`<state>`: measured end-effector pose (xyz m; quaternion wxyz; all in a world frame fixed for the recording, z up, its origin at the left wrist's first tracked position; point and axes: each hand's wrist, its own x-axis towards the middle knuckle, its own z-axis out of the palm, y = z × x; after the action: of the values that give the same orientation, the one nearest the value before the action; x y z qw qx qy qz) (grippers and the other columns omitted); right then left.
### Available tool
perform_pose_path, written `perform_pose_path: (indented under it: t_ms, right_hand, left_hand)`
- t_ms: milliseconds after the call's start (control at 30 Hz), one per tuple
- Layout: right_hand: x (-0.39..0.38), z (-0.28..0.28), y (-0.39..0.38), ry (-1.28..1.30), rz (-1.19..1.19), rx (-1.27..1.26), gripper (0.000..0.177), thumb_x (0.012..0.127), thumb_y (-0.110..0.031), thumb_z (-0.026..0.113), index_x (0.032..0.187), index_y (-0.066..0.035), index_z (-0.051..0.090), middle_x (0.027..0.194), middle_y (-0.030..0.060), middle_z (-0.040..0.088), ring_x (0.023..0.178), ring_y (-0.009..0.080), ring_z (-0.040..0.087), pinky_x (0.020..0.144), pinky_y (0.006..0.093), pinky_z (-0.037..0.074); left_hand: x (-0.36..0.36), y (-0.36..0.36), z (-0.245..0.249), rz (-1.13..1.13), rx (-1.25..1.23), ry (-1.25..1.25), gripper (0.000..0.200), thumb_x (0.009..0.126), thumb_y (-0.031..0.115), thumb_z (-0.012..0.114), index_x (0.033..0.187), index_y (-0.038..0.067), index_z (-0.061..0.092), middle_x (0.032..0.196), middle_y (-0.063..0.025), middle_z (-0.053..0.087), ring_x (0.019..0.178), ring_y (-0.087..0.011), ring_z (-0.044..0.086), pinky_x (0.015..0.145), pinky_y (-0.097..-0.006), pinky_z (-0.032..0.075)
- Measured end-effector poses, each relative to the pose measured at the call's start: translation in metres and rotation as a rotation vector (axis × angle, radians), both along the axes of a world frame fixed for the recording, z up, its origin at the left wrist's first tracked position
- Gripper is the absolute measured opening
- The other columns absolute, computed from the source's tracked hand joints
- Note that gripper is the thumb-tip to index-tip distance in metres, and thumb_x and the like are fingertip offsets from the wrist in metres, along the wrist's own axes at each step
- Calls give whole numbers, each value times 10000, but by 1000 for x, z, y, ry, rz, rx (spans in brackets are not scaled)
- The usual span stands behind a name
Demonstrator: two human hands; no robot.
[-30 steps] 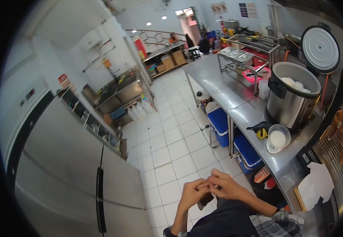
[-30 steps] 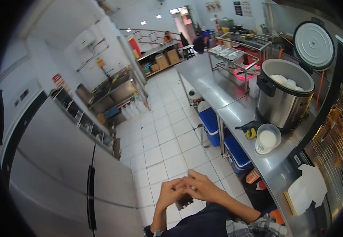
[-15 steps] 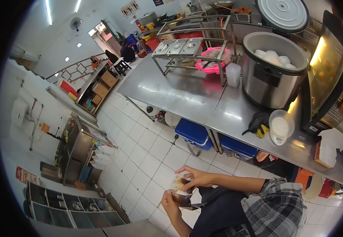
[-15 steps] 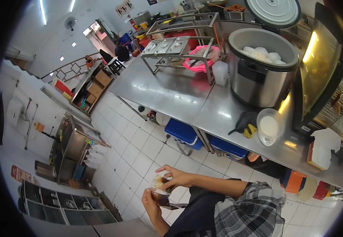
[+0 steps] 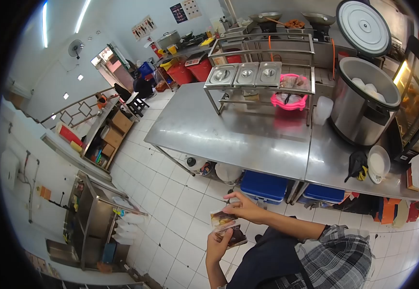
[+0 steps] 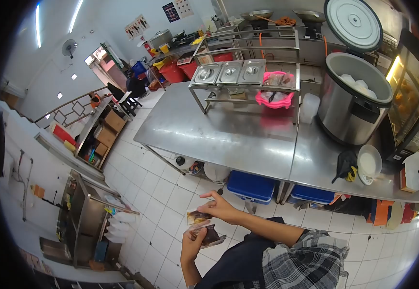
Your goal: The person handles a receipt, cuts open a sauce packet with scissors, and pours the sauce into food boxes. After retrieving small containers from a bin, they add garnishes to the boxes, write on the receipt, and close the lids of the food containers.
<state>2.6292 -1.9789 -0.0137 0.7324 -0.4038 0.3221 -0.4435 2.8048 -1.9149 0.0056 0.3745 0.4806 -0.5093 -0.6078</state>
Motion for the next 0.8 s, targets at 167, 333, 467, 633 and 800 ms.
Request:
perform_pose_path:
  t_ms: [167,333,467,633,800]
  right_hand:
    - [7,-22,-39,175,-71,58,563,884,-233,673,1306,-72,335,1023,151,635,950,170,613,797,298,505]
    - [-6,-20,-103,151,17,107,488,890,-273,660,1251,-68,403,1023,156,639,910,204,635,759,317,519]
    - [-53,-63,-245,955,-354,-464,312,907,-180,553,1183,-55,474,1156,182,585,1065,357,567,905,476,451]
    - [-116,-165,-444,1603,-464,-615,385,910,-244,490,1258,-84,459,1418,231,350,1341,399,294,1108,532,215]
    - [-123,-157,-482,1696,-477,-454,469,903,-340,495,1284,-68,473,1459,235,303,1389,368,227,1145,501,140]
  left_hand:
    - [12,-67,-14,102,-39,20,328,918,133,616,1189,-27,524,1011,-86,647,823,-114,624,692,-245,515]
    - [13,-136,-30,219,7,148,383,930,144,593,1262,9,457,1103,-118,612,847,-140,636,668,-265,556]
    - [29,-190,-27,306,104,159,341,950,168,563,1257,46,481,1099,-83,616,836,-125,633,641,-259,553]
    - [62,-241,-50,400,66,-8,284,941,140,560,1214,65,545,1073,-58,618,760,-98,605,591,-228,519]
    - [88,-248,-88,449,207,10,277,936,178,575,1199,93,559,993,-65,632,729,-79,581,559,-244,518]
